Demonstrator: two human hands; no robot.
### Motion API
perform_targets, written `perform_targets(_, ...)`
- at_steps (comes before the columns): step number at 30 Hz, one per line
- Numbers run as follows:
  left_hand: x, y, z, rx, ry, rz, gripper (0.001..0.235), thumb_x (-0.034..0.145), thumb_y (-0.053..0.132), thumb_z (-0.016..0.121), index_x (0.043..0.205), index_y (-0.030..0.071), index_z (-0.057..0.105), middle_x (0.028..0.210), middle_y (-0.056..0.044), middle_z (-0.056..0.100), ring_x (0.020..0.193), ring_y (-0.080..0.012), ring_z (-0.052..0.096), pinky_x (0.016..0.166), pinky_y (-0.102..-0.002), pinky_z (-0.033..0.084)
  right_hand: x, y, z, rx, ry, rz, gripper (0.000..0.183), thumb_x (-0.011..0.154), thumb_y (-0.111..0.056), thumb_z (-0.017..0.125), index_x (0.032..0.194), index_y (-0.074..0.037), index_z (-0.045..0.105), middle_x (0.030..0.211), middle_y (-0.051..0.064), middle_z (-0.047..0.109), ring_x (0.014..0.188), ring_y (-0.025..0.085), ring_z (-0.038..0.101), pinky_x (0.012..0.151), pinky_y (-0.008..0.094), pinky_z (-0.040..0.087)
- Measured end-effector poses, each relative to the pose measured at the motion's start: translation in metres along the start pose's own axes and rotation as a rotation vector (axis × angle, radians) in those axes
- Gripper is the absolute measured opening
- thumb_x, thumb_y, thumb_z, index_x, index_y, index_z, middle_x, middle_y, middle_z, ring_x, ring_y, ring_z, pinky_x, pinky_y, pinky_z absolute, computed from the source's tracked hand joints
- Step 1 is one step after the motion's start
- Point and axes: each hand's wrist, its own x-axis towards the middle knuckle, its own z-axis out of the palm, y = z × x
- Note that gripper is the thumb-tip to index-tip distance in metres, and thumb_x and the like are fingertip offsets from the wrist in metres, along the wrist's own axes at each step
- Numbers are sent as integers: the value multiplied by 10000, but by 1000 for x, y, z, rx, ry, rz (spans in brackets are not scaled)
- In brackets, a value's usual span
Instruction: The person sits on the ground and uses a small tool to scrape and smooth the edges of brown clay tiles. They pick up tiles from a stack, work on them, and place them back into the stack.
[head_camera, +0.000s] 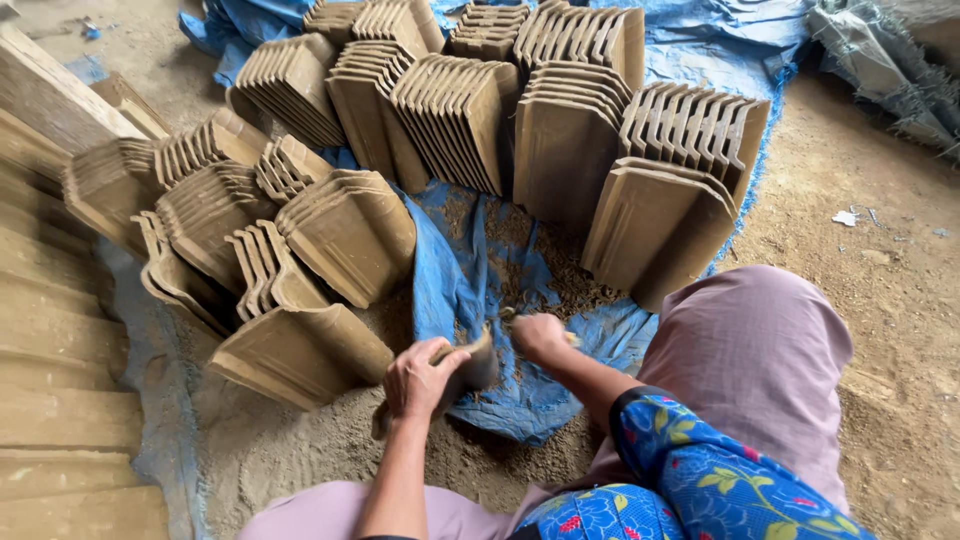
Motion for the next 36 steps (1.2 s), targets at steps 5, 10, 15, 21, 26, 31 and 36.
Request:
perform_targets(5,2,-2,-2,12,25,20,350,624,654,718,759,341,643,735,68,645,767,-187,679,699,-322,543,-27,43,25,-59,700,-234,114,722,-183,518,676,-110,592,541,55,536,491,255,593,404,411,457)
perform_targets(10,-6,-7,-1,-2,18,-33,399,587,692,704,765,342,630,735,38,626,783,-200,673,710,-324,539,-97,-20,-130,283,100,-69,161,788,-204,466,743,-109,588,625,130,652,672,359,682,555,471,503)
perform_targets(15,-3,-4,-2,23,24,-46,407,572,704,697,752,347,619,706,45,597,754,-176,667,696,-306,539,-118,-31,-149,362,140,-306,146,833,-121,413,900,-151,539,758,115,634,639,386,657,578,506,504)
perform_targets(21,-4,-8,3,24,40,24,363,618,656,697,798,350,625,722,58,600,752,-168,667,694,-307,547,-98,-21,-138,265,108,-286,154,827,-90,428,908,-158,540,763,102,642,662,342,671,589,466,502)
perform_targets(26,-3,-36,20,22,22,98,385,601,534,766,907,361,608,799,72,609,807,-178,666,728,-328,551,-78,-36,-130,208,60,-230,154,827,-107,427,897,-147,558,765,93,663,711,328,689,589,451,517)
perform_targets(31,-2,-53,37,63,-14,90,315,730,269,735,979,378,578,868,111,621,859,-161,661,785,-333,552,-47,-40,-102,130,68,-187,182,834,-135,416,870,-128,594,747,101,686,722,309,699,577,429,535)
perform_targets(36,-11,-49,39,83,51,111,280,712,227,744,917,341,591,822,101,627,832,-158,655,776,-343,546,-30,12,24,-43,-67,2,209,813,-208,483,784,-192,688,729,40,710,734,220,708,535,371,544)
